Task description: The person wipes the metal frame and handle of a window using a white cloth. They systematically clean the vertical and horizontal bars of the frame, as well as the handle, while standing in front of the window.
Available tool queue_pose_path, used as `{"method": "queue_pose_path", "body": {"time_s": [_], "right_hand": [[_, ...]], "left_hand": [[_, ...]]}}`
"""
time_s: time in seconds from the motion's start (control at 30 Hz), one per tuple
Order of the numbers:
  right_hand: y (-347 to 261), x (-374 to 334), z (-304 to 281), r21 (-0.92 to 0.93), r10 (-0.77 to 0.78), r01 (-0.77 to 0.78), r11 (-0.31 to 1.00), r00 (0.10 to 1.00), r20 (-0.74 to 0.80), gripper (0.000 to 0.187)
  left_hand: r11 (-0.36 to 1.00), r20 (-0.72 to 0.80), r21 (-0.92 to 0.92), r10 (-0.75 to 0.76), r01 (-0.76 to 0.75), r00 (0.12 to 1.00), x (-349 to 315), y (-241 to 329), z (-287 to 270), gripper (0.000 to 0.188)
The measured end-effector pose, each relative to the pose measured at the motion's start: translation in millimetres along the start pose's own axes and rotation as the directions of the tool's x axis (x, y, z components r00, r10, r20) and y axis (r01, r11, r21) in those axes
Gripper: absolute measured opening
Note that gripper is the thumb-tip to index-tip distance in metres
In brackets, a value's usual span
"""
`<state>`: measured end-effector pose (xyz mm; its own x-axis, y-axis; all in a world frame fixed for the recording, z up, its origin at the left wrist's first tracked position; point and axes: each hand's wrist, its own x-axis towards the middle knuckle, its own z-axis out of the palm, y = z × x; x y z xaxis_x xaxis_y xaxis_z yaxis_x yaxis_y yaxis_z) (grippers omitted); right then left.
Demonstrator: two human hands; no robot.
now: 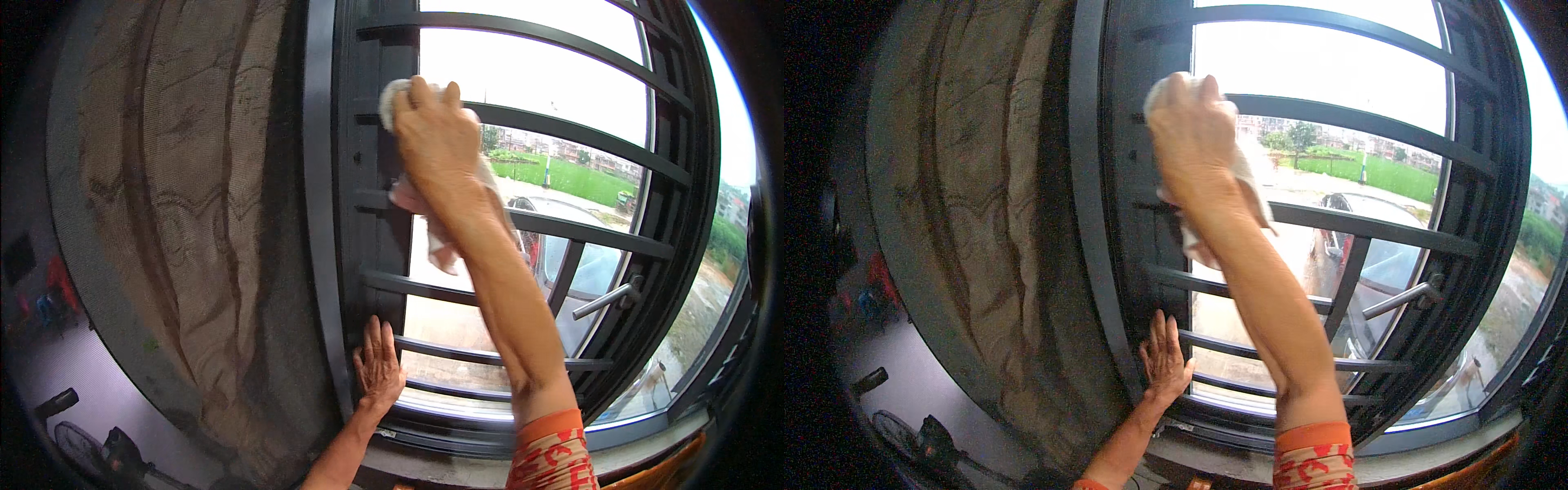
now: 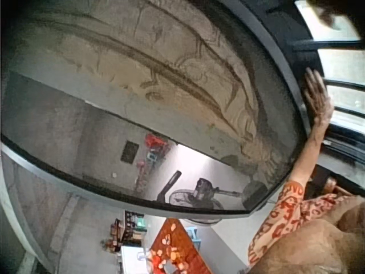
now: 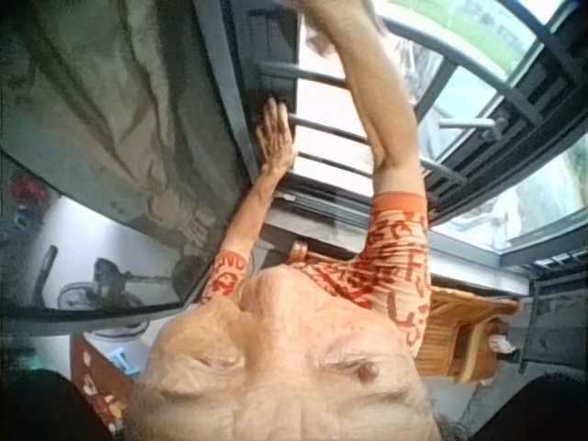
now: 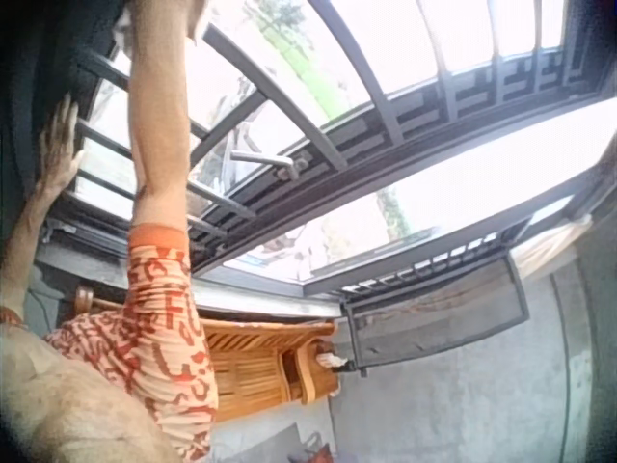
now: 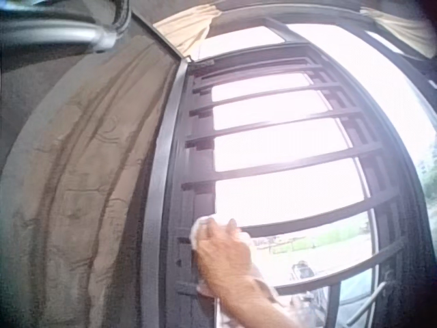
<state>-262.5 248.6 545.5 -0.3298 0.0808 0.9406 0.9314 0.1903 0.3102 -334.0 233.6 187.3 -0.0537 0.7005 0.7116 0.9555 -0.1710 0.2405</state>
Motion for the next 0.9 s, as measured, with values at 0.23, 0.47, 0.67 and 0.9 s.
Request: {"method": "queue_pose_path", "body": {"time_s": [0.23, 0.47, 0.67, 0.9], "right_hand": [[9, -7, 10, 0.04, -0.008, 0.012, 0.999, 0.996, -0.09, 0.038], [59, -36, -8, -0.026, 0.06, -0.065, 0.998, 0.986, -0.155, 0.042], [99, -53, -29, -0.111, 0.233, -0.237, 0.965, 0.971, -0.047, 0.062], [97, -54, -26, -0.097, 0.2, -0.209, 0.973, 0.975, -0.096, 0.048]], "left_hand": [[0.999, -0.024, 0.036, -0.021, 0.022, 1.0, -1, 0, -1, 0.113], [0.999, -0.024, 0.013, -0.029, 0.029, 0.999, 0, 2, 0, 0.105], [0.999, -0.008, 0.039, -0.024, 0.024, 1.0, 4, 4, -10, 0.111], [0.997, -0.042, 0.076, -0.026, 0.029, 0.999, 4, 9, -10, 0.111]]}}
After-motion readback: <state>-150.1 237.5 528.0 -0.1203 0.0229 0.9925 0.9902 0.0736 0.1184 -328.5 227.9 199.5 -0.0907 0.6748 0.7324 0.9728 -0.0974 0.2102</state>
